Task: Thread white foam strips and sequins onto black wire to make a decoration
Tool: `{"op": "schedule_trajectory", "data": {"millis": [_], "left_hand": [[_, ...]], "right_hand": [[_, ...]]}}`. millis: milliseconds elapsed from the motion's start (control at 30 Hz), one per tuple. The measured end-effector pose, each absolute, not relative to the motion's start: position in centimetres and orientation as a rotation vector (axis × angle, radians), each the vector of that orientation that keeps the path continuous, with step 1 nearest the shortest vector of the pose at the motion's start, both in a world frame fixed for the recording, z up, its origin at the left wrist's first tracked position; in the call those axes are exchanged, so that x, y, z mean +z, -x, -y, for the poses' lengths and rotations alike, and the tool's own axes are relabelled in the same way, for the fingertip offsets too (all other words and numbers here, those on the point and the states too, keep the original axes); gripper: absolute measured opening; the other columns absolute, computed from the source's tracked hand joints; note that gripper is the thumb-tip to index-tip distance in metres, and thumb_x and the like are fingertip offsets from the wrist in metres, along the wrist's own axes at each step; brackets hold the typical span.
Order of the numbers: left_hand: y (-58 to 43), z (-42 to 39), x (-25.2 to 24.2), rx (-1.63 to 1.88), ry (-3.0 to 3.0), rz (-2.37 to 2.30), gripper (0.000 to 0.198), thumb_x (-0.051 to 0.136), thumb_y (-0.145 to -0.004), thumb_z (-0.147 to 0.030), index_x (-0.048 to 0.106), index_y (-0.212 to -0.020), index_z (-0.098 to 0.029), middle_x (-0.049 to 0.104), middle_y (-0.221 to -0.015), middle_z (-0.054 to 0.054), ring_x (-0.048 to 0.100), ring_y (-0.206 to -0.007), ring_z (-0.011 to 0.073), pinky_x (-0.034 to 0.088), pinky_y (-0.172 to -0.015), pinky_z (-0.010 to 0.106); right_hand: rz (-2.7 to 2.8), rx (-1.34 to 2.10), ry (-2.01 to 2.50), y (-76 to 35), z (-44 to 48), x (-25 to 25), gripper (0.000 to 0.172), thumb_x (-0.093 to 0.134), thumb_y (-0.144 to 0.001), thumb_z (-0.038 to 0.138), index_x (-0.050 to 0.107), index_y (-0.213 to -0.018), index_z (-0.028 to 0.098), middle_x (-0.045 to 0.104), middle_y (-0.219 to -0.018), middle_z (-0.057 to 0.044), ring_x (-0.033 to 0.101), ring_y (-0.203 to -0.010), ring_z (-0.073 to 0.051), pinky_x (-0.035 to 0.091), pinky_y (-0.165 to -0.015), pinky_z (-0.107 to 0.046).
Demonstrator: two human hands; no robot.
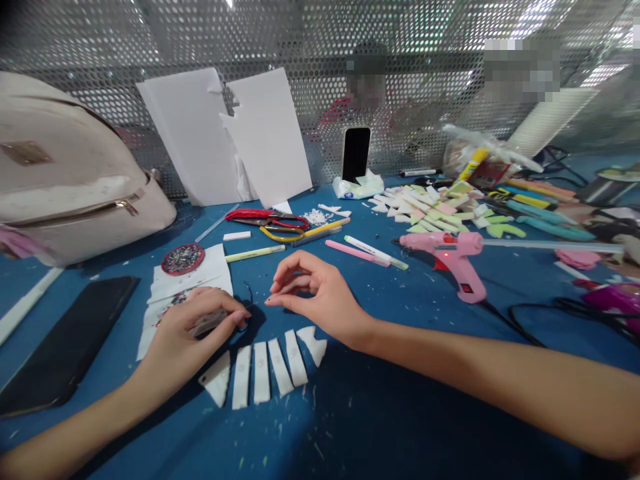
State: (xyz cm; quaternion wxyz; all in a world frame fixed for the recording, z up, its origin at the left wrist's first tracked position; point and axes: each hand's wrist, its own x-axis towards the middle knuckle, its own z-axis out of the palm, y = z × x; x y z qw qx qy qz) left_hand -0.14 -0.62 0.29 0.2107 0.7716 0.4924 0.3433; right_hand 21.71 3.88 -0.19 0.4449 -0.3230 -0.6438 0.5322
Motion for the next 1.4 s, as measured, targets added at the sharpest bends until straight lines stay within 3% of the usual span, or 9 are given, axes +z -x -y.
{"op": "schedule_trajectory", "data": {"millis": [333, 1400], "left_hand": [[0.12, 0.58, 0.23, 0.961, -2.142, -1.361, 0.017, 0.057, -0.093, -0.025, 0.069, -0.08, -0.025, 0.072, -0.075, -0.003, 0.063, -0.075, 0.0175, 0.04, -0.083, 0.036], [0.18, 0.55, 0.12, 0.974, -2.159, -1.364, 0.016, 0.058, -0.092, -0.023, 0.068, -0.08, -0.025, 0.071, -0.076, -0.005, 0.063, -0.075, 0.016, 0.039, -0.082, 0.034]], "right_hand": [[1.611, 1.313, 0.824, -21.68, -3.92, -0.14, 0.031, 0.082, -0.073, 0.023, 0.057, -0.09, 0.021, 0.067, -0.083, 0.0, 0.069, -0.078, -0.016, 0.059, -0.076, -0.03], [1.582, 1.339, 0.783, -21.66, -3.9, -0.11, 0.029, 0.08, -0.072, 0.011, 0.058, -0.089, 0.021, 0.067, -0.081, 0.002, 0.069, -0.077, -0.012, 0.057, -0.075, -0.024]]}}
